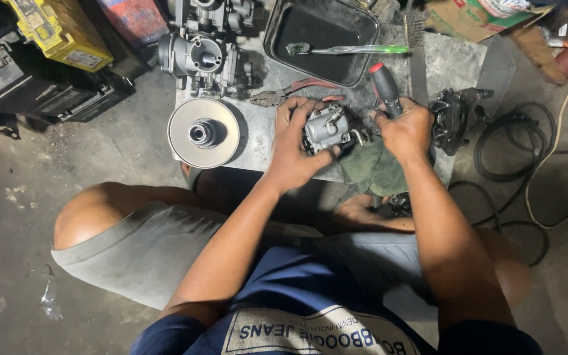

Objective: The person uses a screwdriver to unscrew and remove parts from a carburetor. They manipulate the carburetor body and internal components on a workbench, occasionally wiping the parts with a cloth.

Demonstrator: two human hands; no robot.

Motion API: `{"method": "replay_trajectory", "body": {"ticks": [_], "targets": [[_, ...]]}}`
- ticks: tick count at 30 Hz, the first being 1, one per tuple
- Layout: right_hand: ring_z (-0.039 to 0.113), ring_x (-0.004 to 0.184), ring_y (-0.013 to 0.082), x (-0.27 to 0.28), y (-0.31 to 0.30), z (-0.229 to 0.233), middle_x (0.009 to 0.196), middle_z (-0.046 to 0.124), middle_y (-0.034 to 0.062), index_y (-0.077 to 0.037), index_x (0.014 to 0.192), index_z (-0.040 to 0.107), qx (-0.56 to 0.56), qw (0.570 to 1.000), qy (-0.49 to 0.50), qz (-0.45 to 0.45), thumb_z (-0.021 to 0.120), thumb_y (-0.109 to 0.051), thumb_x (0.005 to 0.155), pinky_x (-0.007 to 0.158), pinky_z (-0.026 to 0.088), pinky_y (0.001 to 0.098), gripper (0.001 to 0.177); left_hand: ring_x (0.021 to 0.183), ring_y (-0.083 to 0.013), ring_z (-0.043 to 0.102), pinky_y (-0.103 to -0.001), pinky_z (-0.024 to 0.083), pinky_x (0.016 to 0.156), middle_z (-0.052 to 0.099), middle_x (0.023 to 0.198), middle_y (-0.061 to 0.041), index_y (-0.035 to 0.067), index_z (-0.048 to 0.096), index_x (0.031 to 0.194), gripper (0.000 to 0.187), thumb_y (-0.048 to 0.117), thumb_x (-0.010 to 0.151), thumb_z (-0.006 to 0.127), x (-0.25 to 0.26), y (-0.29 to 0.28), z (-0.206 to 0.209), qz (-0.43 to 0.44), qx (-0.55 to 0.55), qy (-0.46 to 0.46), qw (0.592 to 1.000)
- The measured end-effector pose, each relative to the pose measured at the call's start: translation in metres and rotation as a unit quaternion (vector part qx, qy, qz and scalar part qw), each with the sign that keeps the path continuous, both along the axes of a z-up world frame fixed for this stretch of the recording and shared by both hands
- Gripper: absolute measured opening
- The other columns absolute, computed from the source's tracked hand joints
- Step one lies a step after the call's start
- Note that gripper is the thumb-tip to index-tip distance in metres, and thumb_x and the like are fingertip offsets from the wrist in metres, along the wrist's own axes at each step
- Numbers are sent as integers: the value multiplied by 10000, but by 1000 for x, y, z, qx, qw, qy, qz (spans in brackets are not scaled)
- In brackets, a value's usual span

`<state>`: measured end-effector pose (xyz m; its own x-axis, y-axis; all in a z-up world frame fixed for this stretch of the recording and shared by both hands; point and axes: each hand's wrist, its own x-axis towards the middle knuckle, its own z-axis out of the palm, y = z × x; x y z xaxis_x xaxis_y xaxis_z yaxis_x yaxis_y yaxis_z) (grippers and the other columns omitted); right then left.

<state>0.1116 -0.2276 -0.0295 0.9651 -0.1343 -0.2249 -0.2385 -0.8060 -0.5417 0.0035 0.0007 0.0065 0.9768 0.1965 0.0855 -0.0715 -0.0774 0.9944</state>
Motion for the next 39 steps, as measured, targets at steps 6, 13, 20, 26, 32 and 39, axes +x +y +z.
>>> {"method": "replay_trajectory", "body": {"ticks": [6, 13, 20, 26, 32, 39], "targets": [[735, 758, 234, 0, -4, -3, 804, 748, 92, -167, 950, 806, 15, 1000, -10, 9, 851, -196, 784, 613, 533, 314, 175, 1370, -375, 406, -462, 307, 1197, 400, 1313, -164, 122, 578, 1323, 773, 315, 655, 915, 0, 1, 1, 1, -1, -4, 1000], [733, 756, 221, 3, -5, -11, 801, 749, 76, -184, 953, 809, 24, 1000, -5, 6, 850, -210, 792, 612, 530, 315, 168, 1371, -388, 414, -471, 316, 1194, 406, 1315, -172, 122, 576, 1318, 776, 308, 649, 922, 1, 1, 1, 1, 3, -4, 1000], [715, 722, 198, 5, -6, -14, 786, 741, 81, -171, 956, 810, 33, 999, -11, 6, 862, -187, 781, 598, 516, 283, 183, 1373, -390, 427, -474, 331, 1186, 409, 1324, -168, 130, 578, 1321, 773, 312, 651, 915, 2, 1, 3, 3, 5, 1, 1000], [726, 742, 198, 6, -9, -16, 797, 748, 73, -182, 955, 806, 33, 999, -5, 5, 869, -211, 769, 618, 523, 290, 198, 1373, -398, 427, -484, 336, 1182, 409, 1333, -171, 137, 582, 1318, 767, 318, 651, 917, 3, 0, 4, 3, 1, 5, 1000], [702, 692, 182, 6, -12, -18, 727, 711, 56, -205, 929, 804, 30, 1000, -2, 0, 848, -224, 764, 588, 506, 290, 172, 1383, -389, 420, -479, 329, 1189, 412, 1329, -161, 145, 581, 1321, 763, 323, 656, 912, 3, 0, 3, 3, 3, 5, 1000], [714, 691, 189, 8, -11, -21, 708, 706, 35, -225, 919, 805, 18, 1000, -8, 2, 833, -235, 770, 590, 514, 285, 152, 1393, -376, 414, -474, 324, 1196, 408, 1337, -154, 144, 582, 1321, 767, 324, 655, 917, 4, 0, 2, 3, 0, 6, 1000]]}}
